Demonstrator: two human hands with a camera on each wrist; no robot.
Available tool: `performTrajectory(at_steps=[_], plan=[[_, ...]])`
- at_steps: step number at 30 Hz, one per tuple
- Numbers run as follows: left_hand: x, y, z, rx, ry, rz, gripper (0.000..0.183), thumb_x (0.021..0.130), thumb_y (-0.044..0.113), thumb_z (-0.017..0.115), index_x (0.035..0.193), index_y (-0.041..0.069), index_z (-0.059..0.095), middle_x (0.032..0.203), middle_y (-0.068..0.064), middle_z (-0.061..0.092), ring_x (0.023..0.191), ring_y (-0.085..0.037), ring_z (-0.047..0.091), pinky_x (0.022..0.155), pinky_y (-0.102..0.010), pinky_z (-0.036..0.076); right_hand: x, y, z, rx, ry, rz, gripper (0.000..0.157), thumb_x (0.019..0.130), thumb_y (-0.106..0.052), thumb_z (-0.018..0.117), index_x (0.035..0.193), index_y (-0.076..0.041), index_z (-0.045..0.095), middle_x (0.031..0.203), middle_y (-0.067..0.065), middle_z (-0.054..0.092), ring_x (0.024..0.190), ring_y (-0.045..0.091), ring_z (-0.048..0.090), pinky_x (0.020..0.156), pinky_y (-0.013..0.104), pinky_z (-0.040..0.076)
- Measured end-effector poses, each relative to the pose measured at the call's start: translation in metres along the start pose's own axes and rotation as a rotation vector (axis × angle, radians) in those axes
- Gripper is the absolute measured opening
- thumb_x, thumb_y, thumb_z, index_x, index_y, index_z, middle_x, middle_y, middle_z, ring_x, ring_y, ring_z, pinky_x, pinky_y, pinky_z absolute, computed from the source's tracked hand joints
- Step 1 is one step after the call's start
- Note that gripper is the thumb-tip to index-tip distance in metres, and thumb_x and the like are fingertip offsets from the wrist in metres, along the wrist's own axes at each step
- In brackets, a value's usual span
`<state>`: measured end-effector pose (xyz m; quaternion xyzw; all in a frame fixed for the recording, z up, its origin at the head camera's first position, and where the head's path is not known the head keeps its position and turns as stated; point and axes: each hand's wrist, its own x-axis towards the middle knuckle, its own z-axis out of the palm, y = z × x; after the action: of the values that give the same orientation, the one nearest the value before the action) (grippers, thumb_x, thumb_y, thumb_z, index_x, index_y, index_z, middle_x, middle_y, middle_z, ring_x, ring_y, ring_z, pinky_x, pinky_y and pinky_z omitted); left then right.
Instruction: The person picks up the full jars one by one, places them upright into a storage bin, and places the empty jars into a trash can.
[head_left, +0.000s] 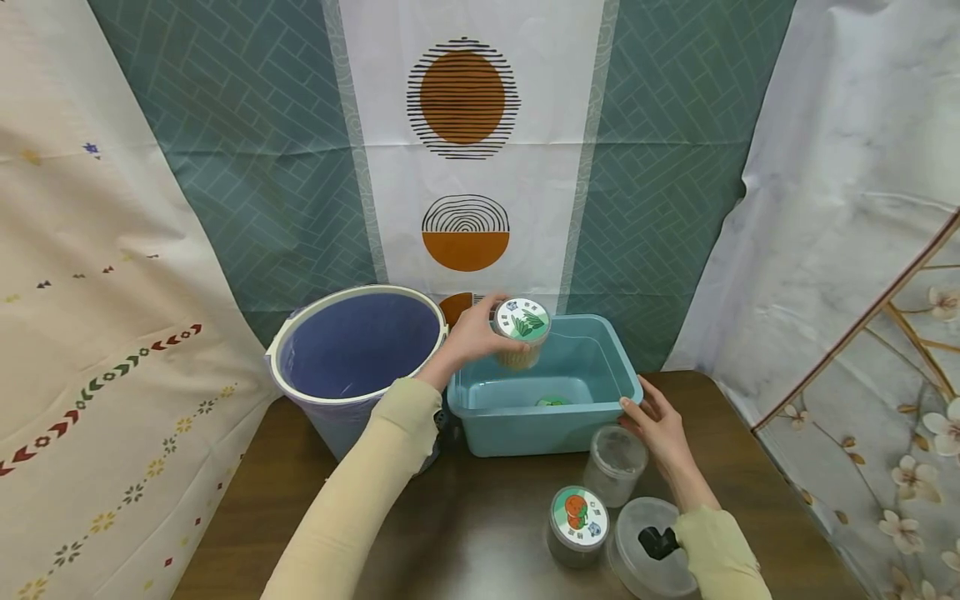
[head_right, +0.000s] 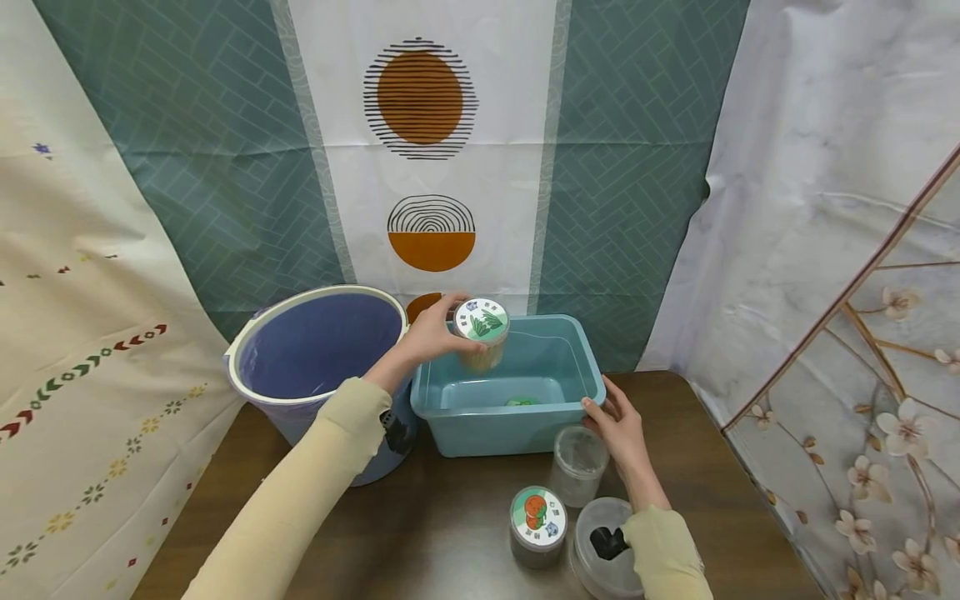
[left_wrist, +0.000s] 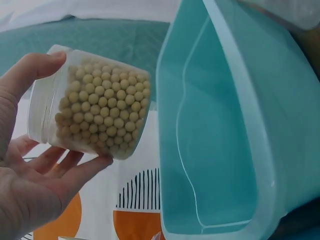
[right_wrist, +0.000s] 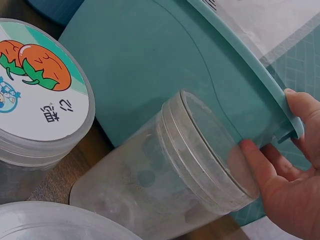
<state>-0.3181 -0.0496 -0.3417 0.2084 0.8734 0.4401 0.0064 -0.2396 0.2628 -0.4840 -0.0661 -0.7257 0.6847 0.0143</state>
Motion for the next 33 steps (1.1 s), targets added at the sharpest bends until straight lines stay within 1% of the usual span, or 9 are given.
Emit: performTrajectory(at_steps=[5, 9, 13, 16, 19, 23, 29, 33], plan=[[0.014, 0.002, -0.001, 0.004, -0.041, -0.023, 0.078, 0.075, 0.024, 0.086, 0.141, 0.016, 0.043, 0.136, -0.01, 0.055, 0.123, -0.027, 0.054, 0.101, -0.044, 0.049, 0.001, 0.002, 0.0, 0.019, 0.013, 0.002, 0.073, 0.097, -0.031, 0.063, 0.158, -0.024, 0.024, 0.159, 0.019, 0.031, 0.097, -0.013, 0.059, 0.089, 0.021, 0.055], [0.021, 0.003, -0.001, 0.007, -0.064, -0.051, 0.078, 0.075, 0.022, 0.086, 0.14, 0.015, 0.044, 0.136, -0.011, 0.055, 0.12, -0.028, 0.055, 0.101, -0.044, 0.049, 0.001, 0.002, -0.002, 0.011, 0.007, 0.009, 0.074, 0.097, -0.033, 0.063, 0.158, -0.026, 0.023, 0.16, 0.016, 0.03, 0.098, -0.014, 0.057, 0.09, 0.02, 0.054], [0.028, 0.0, -0.001, 0.013, -0.08, -0.06, 0.077, 0.075, 0.019, 0.086, 0.14, 0.015, 0.045, 0.136, -0.012, 0.055, 0.118, -0.029, 0.055, 0.101, -0.044, 0.048, 0.0, 0.002, -0.003, 0.007, 0.008, 0.012, 0.073, 0.097, -0.033, 0.062, 0.159, -0.026, 0.022, 0.161, 0.016, 0.028, 0.098, -0.016, 0.056, 0.091, 0.02, 0.054], [0.032, -0.004, -0.002, 0.039, -0.075, -0.063, 0.076, 0.075, 0.019, 0.086, 0.139, 0.013, 0.046, 0.135, -0.013, 0.056, 0.117, -0.029, 0.055, 0.101, -0.044, 0.048, 0.001, 0.001, -0.002, 0.004, 0.004, 0.017, 0.073, 0.098, -0.032, 0.061, 0.159, -0.026, 0.021, 0.161, 0.016, 0.029, 0.097, -0.016, 0.056, 0.092, 0.02, 0.054], [0.034, -0.008, -0.003, 0.071, -0.068, -0.074, 0.075, 0.075, 0.019, 0.086, 0.138, 0.011, 0.047, 0.134, -0.014, 0.056, 0.116, -0.03, 0.055, 0.1, -0.044, 0.049, 0.001, 0.0, 0.0, 0.004, -0.003, 0.015, 0.074, 0.097, -0.033, 0.061, 0.159, -0.026, 0.021, 0.161, 0.017, 0.029, 0.097, -0.015, 0.057, 0.093, 0.022, 0.054], [0.035, -0.014, -0.001, 0.076, -0.076, -0.09, 0.074, 0.075, 0.018, 0.085, 0.138, 0.009, 0.047, 0.134, -0.015, 0.056, 0.117, -0.031, 0.055, 0.101, -0.044, 0.049, 0.0, -0.001, 0.0, -0.001, -0.011, 0.017, 0.075, 0.097, -0.034, 0.062, 0.159, -0.026, 0.021, 0.161, 0.017, 0.028, 0.097, -0.015, 0.057, 0.095, 0.023, 0.053], [0.036, -0.023, 0.007, 0.116, -0.098, -0.106, 0.077, 0.074, 0.022, 0.087, 0.139, 0.011, 0.048, 0.138, -0.014, 0.055, 0.12, -0.031, 0.055, 0.102, -0.044, 0.049, 0.0, -0.001, 0.0, 0.008, -0.009, 0.018, 0.075, 0.097, -0.034, 0.062, 0.159, -0.025, 0.021, 0.161, 0.017, 0.028, 0.096, -0.015, 0.057, 0.094, 0.022, 0.053], [0.034, -0.028, 0.012, 0.118, -0.113, -0.105, 0.075, 0.072, 0.022, 0.088, 0.137, 0.012, 0.05, 0.137, -0.014, 0.056, 0.119, -0.031, 0.056, 0.1, -0.044, 0.049, 0.0, 0.0, -0.001, 0.006, -0.011, 0.015, 0.074, 0.097, -0.033, 0.061, 0.159, -0.026, 0.02, 0.161, 0.017, 0.028, 0.097, -0.015, 0.057, 0.094, 0.022, 0.053]])
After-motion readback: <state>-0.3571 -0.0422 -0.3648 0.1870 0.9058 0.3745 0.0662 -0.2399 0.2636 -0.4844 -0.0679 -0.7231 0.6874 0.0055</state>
